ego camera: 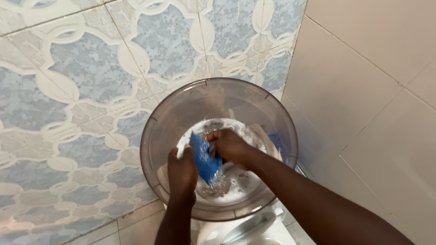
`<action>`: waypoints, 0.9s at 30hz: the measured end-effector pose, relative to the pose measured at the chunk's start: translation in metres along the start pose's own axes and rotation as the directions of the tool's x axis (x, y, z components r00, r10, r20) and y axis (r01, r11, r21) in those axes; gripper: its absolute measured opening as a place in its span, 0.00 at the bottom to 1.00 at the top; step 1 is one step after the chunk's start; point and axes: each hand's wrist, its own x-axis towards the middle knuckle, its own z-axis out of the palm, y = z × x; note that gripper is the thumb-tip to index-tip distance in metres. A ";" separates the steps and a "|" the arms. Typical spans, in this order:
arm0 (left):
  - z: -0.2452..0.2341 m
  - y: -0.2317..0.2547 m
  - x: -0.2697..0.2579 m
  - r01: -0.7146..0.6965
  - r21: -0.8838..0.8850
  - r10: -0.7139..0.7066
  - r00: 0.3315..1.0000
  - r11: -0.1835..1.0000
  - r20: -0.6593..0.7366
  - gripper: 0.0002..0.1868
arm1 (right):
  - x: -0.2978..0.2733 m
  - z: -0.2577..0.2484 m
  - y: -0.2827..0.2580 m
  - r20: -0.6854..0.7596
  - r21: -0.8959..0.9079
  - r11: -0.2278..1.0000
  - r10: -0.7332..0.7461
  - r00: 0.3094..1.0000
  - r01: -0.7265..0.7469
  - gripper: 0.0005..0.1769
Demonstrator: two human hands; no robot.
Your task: The person scrubs the toilet seat and rim with a blue sponge, repeatedly dipping the sponge into soapy water in a basin placed on the tank. The person wipes the underside and top of the seat, then scrubs the rim and interior of the bowl.
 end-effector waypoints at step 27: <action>0.021 -0.091 -0.233 0.023 -0.725 -0.162 0.979 0.688 -0.123 0.33 | -0.236 -0.036 0.122 0.073 -0.706 0.654 -0.313 0.947 0.271 0.20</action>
